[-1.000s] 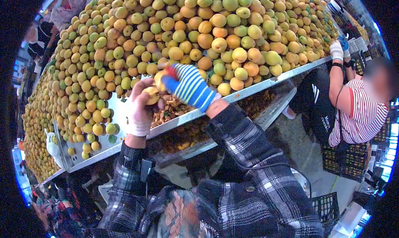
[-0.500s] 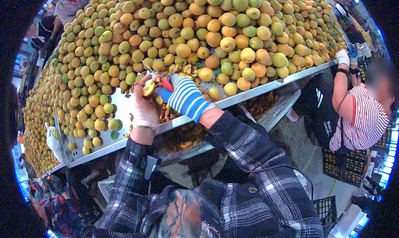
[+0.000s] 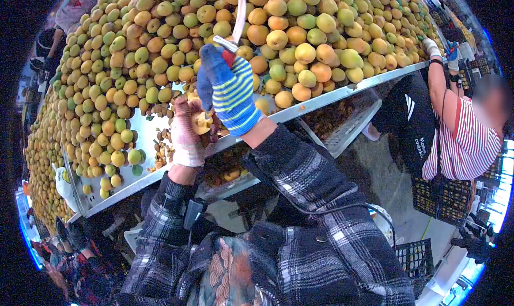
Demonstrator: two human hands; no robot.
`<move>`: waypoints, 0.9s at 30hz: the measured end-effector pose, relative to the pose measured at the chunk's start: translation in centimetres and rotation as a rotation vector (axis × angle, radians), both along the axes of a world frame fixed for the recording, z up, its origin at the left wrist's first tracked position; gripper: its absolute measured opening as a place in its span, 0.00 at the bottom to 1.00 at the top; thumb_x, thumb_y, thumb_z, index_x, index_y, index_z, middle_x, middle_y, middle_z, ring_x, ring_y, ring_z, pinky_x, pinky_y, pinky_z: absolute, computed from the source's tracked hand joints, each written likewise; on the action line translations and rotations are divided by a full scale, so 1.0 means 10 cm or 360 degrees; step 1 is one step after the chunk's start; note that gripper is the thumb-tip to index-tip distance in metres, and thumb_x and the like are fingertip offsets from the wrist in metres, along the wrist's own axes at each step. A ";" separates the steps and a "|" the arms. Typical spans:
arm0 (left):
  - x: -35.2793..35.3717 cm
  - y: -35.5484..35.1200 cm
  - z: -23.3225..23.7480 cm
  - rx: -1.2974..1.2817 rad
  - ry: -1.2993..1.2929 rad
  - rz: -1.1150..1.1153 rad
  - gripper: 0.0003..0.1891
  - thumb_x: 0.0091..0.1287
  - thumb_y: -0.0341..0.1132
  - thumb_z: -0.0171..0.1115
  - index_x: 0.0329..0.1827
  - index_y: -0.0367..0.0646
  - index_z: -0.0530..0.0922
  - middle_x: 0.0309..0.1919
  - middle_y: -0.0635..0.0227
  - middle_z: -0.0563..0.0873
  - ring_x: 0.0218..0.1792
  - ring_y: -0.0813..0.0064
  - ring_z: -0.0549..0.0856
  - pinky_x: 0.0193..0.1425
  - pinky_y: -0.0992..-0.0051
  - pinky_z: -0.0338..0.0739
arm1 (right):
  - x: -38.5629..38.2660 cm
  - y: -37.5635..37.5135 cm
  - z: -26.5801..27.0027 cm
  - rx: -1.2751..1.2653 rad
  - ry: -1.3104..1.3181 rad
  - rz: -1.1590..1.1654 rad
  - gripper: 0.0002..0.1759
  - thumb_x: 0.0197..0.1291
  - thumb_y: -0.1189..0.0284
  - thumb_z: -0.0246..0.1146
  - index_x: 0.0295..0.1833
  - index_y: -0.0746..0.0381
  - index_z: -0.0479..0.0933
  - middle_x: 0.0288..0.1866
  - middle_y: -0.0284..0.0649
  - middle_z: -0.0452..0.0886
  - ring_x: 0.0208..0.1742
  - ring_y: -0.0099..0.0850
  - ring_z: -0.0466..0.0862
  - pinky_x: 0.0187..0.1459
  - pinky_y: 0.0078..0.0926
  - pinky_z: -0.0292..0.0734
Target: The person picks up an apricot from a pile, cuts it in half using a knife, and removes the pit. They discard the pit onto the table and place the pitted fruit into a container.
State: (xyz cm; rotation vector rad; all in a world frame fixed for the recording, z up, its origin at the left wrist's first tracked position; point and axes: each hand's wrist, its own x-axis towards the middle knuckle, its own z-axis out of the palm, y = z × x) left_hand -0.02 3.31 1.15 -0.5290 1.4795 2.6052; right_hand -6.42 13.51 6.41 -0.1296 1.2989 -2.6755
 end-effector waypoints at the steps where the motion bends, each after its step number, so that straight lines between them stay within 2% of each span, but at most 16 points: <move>1: -0.01 0.01 0.00 0.0003 0.0032 -0.0002 0.36 0.64 0.72 0.44 0.33 0.42 0.73 0.16 0.66 0.77 0.12 0.76 0.75 0.12 0.80 0.64 | 0.01 -0.01 0.00 0.0054 0.0065 -0.0034 0.22 0.64 0.54 0.62 0.23 0.53 0.66 0.13 0.25 0.62 0.13 0.18 0.62 0.16 0.19 0.55; 2: -0.01 0.03 0.00 0.0003 0.0031 -0.0005 0.36 0.64 0.72 0.44 0.33 0.42 0.73 0.16 0.66 0.77 0.12 0.76 0.75 0.12 0.80 0.64 | 0.02 -0.02 0.01 0.0055 0.0064 -0.0037 0.22 0.64 0.54 0.62 0.23 0.53 0.66 0.13 0.25 0.62 0.13 0.18 0.62 0.16 0.19 0.55; 4: -0.02 0.06 0.01 -0.0041 0.0036 0.0040 0.34 0.65 0.70 0.45 0.33 0.42 0.72 0.16 0.66 0.77 0.12 0.76 0.76 0.11 0.80 0.65 | 0.04 -0.05 0.08 0.0114 0.0110 -0.0309 0.17 0.63 0.63 0.65 0.25 0.59 0.72 0.15 0.25 0.69 0.16 0.12 0.67 0.17 0.15 0.58; 7: -0.05 0.12 -0.07 -0.0068 -0.0013 0.0189 0.32 0.66 0.68 0.46 0.32 0.42 0.72 0.17 0.67 0.77 0.12 0.76 0.77 0.11 0.80 0.65 | 0.04 -0.10 -0.01 0.0251 0.0310 -0.0399 0.14 0.61 0.67 0.66 0.26 0.59 0.73 0.16 0.22 0.69 0.18 0.11 0.66 0.19 0.15 0.57; 8: -0.03 -0.01 -0.19 0.0075 -0.0045 0.0015 0.27 0.69 0.63 0.48 0.42 0.45 0.77 0.30 0.69 0.86 0.24 0.75 0.85 0.23 0.75 0.79 | 0.04 -0.08 -0.06 0.0352 0.0248 -0.0267 0.13 0.62 0.67 0.66 0.27 0.59 0.74 0.17 0.22 0.69 0.18 0.11 0.66 0.19 0.16 0.58; 9: -0.04 0.02 -0.14 0.0075 -0.0043 0.0013 0.27 0.69 0.63 0.48 0.42 0.45 0.77 0.30 0.69 0.86 0.24 0.75 0.85 0.23 0.75 0.79 | 0.04 -0.09 -0.04 0.0351 0.0249 -0.0270 0.13 0.62 0.67 0.66 0.27 0.59 0.74 0.17 0.22 0.69 0.18 0.11 0.66 0.19 0.16 0.58; 11: -0.04 0.08 -0.06 -0.0098 -0.0025 0.0221 0.27 0.69 0.62 0.49 0.40 0.44 0.77 0.30 0.72 0.84 0.26 0.79 0.83 0.28 0.77 0.79 | 0.03 -0.15 0.02 0.0099 -0.0007 -0.0381 0.14 0.63 0.65 0.65 0.26 0.58 0.73 0.16 0.22 0.69 0.18 0.11 0.66 0.19 0.16 0.58; 12: -0.03 0.09 -0.02 -0.0098 -0.0027 0.0228 0.27 0.69 0.62 0.49 0.40 0.44 0.77 0.30 0.72 0.84 0.26 0.79 0.83 0.28 0.77 0.79 | -0.07 -0.12 -0.15 0.0105 -0.0039 -0.0294 0.18 0.64 0.59 0.63 0.25 0.56 0.72 0.15 0.22 0.67 0.17 0.12 0.65 0.18 0.17 0.56; 13: -0.02 0.09 0.03 -0.0219 0.0029 0.0235 0.27 0.69 0.62 0.49 0.38 0.44 0.76 0.29 0.73 0.82 0.26 0.81 0.81 0.30 0.79 0.77 | -0.14 -0.10 -0.20 -0.0072 -0.0185 -0.0155 0.21 0.64 0.56 0.62 0.22 0.52 0.68 0.12 0.23 0.65 0.13 0.14 0.64 0.15 0.19 0.55; 15: -0.03 0.10 0.04 -0.0339 0.0090 0.0247 0.27 0.69 0.62 0.49 0.36 0.44 0.76 0.27 0.74 0.81 0.26 0.83 0.79 0.31 0.80 0.76 | -0.18 -0.11 -0.22 -0.0203 -0.0380 -0.0046 0.30 0.65 0.48 0.57 0.17 0.47 0.53 0.11 0.24 0.53 0.09 0.21 0.55 0.12 0.23 0.45; 17: -0.06 0.09 -0.02 -0.0516 0.0165 0.0378 0.28 0.69 0.63 0.49 0.33 0.43 0.75 0.26 0.76 0.78 0.25 0.85 0.76 0.30 0.82 0.73 | -0.19 -0.13 -0.20 -0.0267 -0.0505 -0.0020 0.30 0.66 0.47 0.55 0.17 0.46 0.52 0.11 0.24 0.51 0.09 0.21 0.53 0.12 0.24 0.44; 18: -0.03 0.06 0.01 -0.0394 0.0114 0.0288 0.28 0.69 0.63 0.49 0.33 0.43 0.76 0.27 0.74 0.79 0.26 0.84 0.77 0.31 0.82 0.73 | -0.19 -0.14 -0.20 -0.0332 -0.0633 0.0005 0.30 0.67 0.46 0.54 0.17 0.46 0.51 0.12 0.23 0.48 0.09 0.21 0.51 0.13 0.25 0.42; 22: -0.03 0.06 0.03 -0.0368 0.0093 0.0357 0.28 0.69 0.63 0.49 0.33 0.43 0.76 0.27 0.74 0.79 0.26 0.83 0.77 0.29 0.82 0.72 | -0.22 -0.18 -0.30 -0.0500 -0.0720 0.0031 0.31 0.68 0.47 0.52 0.16 0.46 0.50 0.12 0.24 0.47 0.10 0.23 0.49 0.15 0.27 0.44; 25: -0.03 0.04 -0.03 -0.0339 0.0118 0.0401 0.28 0.70 0.62 0.49 0.33 0.43 0.76 0.28 0.74 0.79 0.28 0.83 0.77 0.33 0.82 0.73 | -0.24 -0.23 -0.35 -0.0653 -0.0854 0.0083 0.31 0.66 0.45 0.53 0.16 0.46 0.52 0.11 0.24 0.50 0.09 0.23 0.50 0.12 0.26 0.44; 27: -0.09 0.07 -0.17 -0.0670 0.0290 0.0643 0.29 0.67 0.63 0.52 0.30 0.42 0.76 0.27 0.73 0.76 0.30 0.82 0.74 0.39 0.79 0.70 | -0.20 -0.26 -0.35 -0.0609 -0.0816 0.0105 0.31 0.66 0.45 0.53 0.16 0.46 0.51 0.11 0.24 0.49 0.09 0.23 0.49 0.13 0.26 0.43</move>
